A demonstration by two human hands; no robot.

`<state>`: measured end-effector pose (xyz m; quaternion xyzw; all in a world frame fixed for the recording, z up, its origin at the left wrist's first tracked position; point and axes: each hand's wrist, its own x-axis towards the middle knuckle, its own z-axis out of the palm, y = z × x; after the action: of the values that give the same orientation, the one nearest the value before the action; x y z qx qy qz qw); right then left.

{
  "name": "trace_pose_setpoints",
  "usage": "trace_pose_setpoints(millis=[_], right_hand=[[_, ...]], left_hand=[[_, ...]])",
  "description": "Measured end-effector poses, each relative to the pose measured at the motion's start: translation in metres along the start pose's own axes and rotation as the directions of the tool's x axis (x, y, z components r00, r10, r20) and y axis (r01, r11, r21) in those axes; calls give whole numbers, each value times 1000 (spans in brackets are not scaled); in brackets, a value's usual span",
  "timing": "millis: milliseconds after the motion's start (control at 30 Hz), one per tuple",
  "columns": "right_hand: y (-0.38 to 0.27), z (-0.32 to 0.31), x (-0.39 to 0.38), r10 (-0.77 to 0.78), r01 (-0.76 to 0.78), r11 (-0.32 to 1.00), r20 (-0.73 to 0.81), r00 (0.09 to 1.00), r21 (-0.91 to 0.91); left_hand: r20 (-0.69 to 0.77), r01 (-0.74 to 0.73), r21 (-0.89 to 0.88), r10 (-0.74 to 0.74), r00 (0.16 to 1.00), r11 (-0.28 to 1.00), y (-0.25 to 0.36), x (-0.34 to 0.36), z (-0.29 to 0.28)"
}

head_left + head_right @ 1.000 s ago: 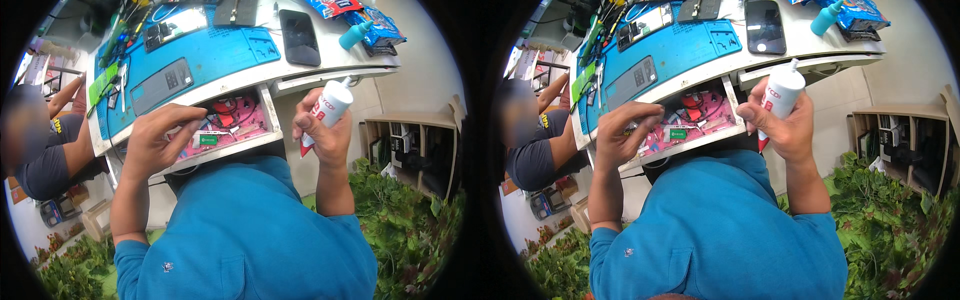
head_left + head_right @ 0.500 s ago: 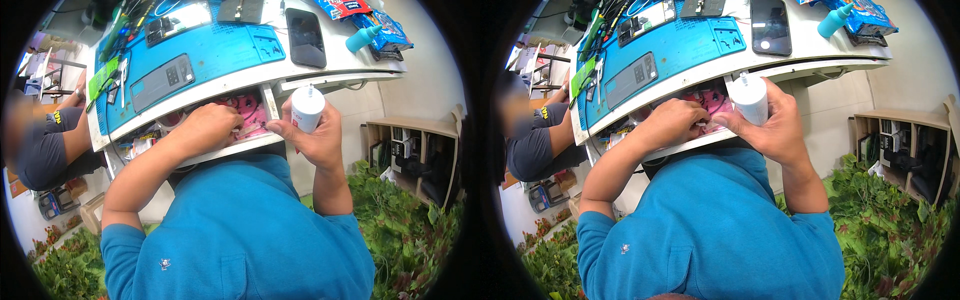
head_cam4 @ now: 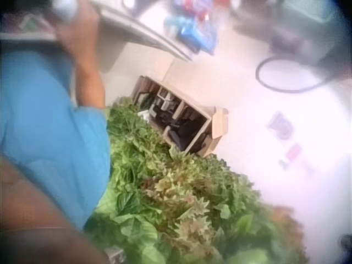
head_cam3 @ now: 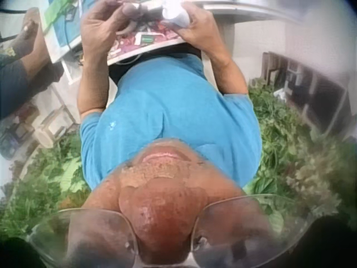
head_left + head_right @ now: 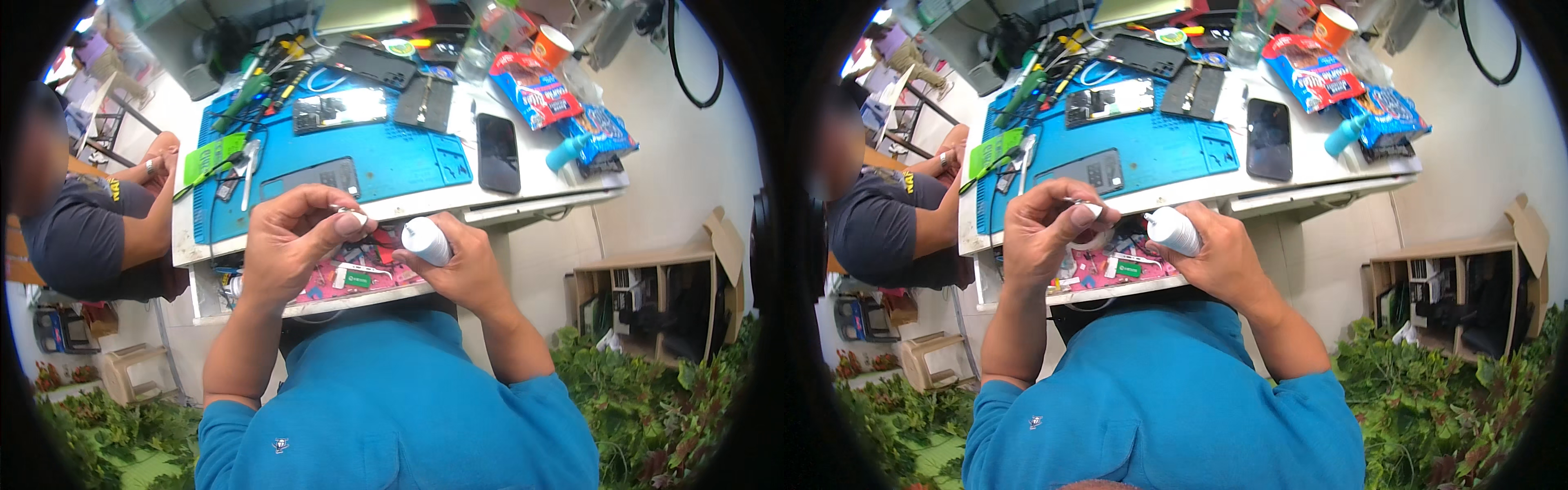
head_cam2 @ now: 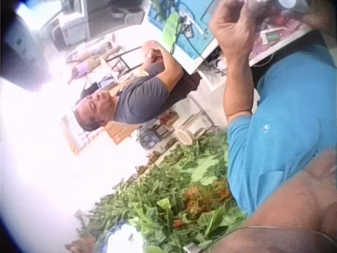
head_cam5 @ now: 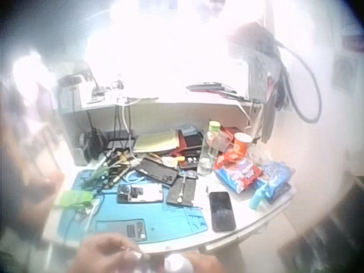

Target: The person applies adhesive to a smartphone back cover, then retrieves a SIM card from a drawer and inserts it into a smartphone. The person also wipes the back of the phone with a tissue.

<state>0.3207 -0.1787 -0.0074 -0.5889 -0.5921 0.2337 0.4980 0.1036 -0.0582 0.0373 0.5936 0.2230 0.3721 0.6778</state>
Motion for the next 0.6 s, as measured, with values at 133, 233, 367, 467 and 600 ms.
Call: trace_pose_setpoints(millis=[133, 233, 367, 467, 600], right_hand=[[-8, 14, 8, -34, 36, 997, 28, 999, -69], [-13, 18, 9, 5, -4, 1000, 43, 999, -25], [-18, 27, 1, 136, -155, 941, 84, 987, 300], [-25, 39, -4, 219, -251, 813, 124, 968, 526], [-26, 57, -3, 237, -231, 809, 59, 970, 541]], left_hand=[[-44, -146, 16, 147, 988, 989, -9, 2, 0], [10, 68, -99, -67, 998, 993, -4, -11, -13], [2, 97, -150, -97, 995, 984, -20, -16, -24], [-72, 86, -228, -105, 992, 970, -31, -20, -17], [-89, 66, -199, -85, 992, 978, -42, -26, -14]])
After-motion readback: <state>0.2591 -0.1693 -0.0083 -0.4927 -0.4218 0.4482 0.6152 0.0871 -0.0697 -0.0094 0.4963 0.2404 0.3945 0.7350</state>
